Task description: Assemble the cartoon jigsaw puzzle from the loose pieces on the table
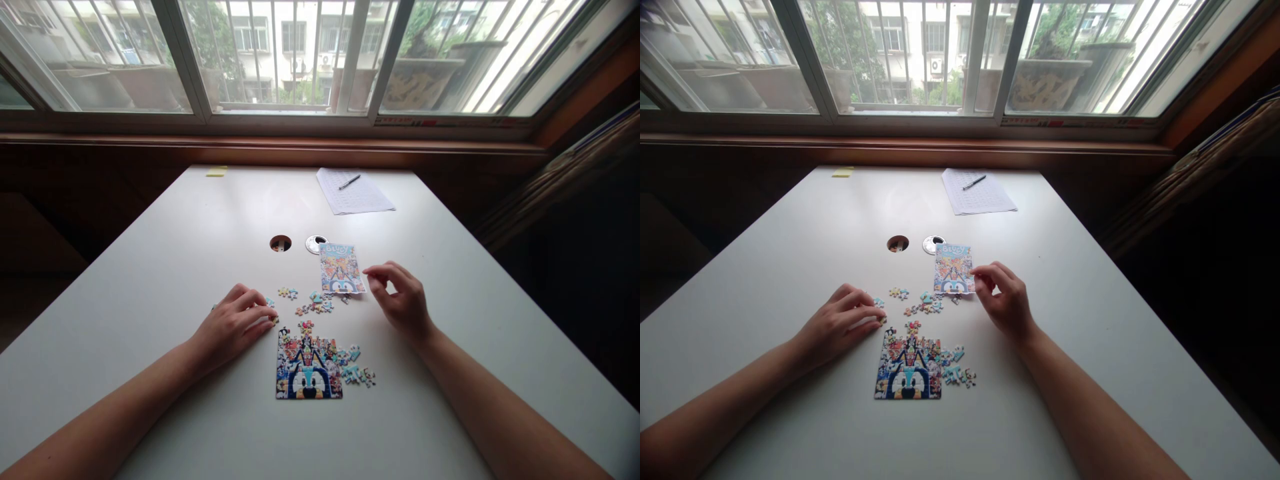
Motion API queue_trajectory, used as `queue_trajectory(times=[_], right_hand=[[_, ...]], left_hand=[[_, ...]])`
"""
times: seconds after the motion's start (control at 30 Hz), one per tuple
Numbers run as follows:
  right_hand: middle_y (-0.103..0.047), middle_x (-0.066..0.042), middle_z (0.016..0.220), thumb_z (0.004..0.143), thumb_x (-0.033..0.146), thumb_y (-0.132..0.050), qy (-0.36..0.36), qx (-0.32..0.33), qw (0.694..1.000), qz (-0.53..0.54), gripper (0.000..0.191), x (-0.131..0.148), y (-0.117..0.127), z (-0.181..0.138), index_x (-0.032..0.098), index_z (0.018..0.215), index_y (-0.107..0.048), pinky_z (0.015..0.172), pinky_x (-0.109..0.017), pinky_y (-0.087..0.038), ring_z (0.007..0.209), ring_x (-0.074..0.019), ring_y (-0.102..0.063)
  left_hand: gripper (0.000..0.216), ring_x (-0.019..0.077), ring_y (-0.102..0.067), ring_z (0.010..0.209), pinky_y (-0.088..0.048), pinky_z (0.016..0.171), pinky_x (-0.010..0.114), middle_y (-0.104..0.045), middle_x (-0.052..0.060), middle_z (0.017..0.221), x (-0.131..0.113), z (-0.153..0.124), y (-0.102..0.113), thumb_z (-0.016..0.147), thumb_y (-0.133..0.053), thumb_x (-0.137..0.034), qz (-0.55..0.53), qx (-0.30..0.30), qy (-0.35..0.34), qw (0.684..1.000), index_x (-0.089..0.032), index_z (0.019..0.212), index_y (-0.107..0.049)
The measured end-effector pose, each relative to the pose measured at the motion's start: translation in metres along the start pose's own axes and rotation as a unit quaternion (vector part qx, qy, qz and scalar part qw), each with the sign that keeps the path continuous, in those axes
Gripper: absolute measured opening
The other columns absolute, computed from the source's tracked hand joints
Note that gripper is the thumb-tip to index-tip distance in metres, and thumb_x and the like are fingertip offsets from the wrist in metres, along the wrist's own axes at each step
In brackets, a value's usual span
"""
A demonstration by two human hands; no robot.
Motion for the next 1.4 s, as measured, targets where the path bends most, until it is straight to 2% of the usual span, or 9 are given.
queue_trajectory(times=[0.13, 0.3, 0.5, 1.1, 1.4], right_hand=[[-0.057, 0.000, 0.077, 0.090, 0.016, -0.058, 0.012, 0.027, 1.000, 0.008, 0.013, 0.0022, -0.0010, -0.0015, 0.023, 0.096, -0.067, 0.060, -0.029, -0.047, 0.064, -0.0149, -0.055], [-0.057, 0.000, 0.076, 0.090, 0.016, -0.058, 0.013, 0.025, 1.000, 0.005, 0.014, 0.0018, -0.0008, -0.0013, 0.023, 0.096, -0.068, 0.055, -0.027, -0.045, 0.064, -0.0147, -0.055], [-0.056, 0.000, 0.076, 0.090, 0.016, -0.058, 0.013, 0.021, 1.000, 0.006, 0.013, 0.0014, -0.0003, -0.0003, 0.022, 0.095, -0.068, 0.059, -0.027, -0.047, 0.064, -0.0142, -0.054], [-0.057, -0.001, 0.078, 0.090, 0.013, -0.058, 0.020, 0.021, 1.000, 0.009, 0.012, 0.0001, -0.0007, 0.0001, 0.020, 0.095, -0.067, 0.058, -0.025, -0.045, 0.064, -0.0130, -0.052], [-0.056, 0.000, 0.077, 0.090, 0.013, -0.058, 0.023, 0.020, 0.999, 0.010, 0.013, -0.0008, -0.0007, -0.0006, 0.020, 0.095, -0.067, 0.060, -0.026, -0.045, 0.064, -0.0129, -0.051]], left_hand=[[0.020, 0.0213, -0.051, 0.098, -0.049, 0.084, 0.035, -0.064, 0.006, 0.103, 0.0002, 0.0001, 0.0001, 0.096, -0.061, -0.023, -0.007, 0.006, 0.001, 1.000, -0.028, 0.114, -0.068], [0.021, 0.0212, -0.051, 0.096, -0.049, 0.082, 0.034, -0.064, 0.006, 0.103, 0.0015, -0.0005, 0.0008, 0.095, -0.062, -0.022, 0.000, -0.004, -0.008, 1.000, -0.028, 0.115, -0.068], [0.022, 0.0214, -0.051, 0.097, -0.048, 0.086, 0.035, -0.063, 0.005, 0.104, 0.0008, -0.0006, -0.0001, 0.094, -0.064, -0.029, 0.011, 0.000, 0.002, 1.000, -0.027, 0.115, -0.068], [0.014, 0.0240, -0.047, 0.104, -0.047, 0.090, 0.036, -0.062, 0.006, 0.108, 0.0010, 0.0029, 0.0000, 0.095, -0.062, -0.027, -0.057, 0.035, 0.062, 0.996, -0.024, 0.106, -0.069], [0.013, 0.0241, -0.046, 0.105, -0.046, 0.091, 0.036, -0.062, 0.006, 0.108, 0.0031, 0.0021, -0.0013, 0.095, -0.062, -0.028, -0.058, 0.043, 0.074, 0.995, -0.025, 0.106, -0.069]])
Point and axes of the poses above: each hand's wrist, its own z-axis towards the middle knuckle, its own y-axis out of the back of the hand, x = y × z, the point moved 1 cm from there along z, towards the middle knuckle
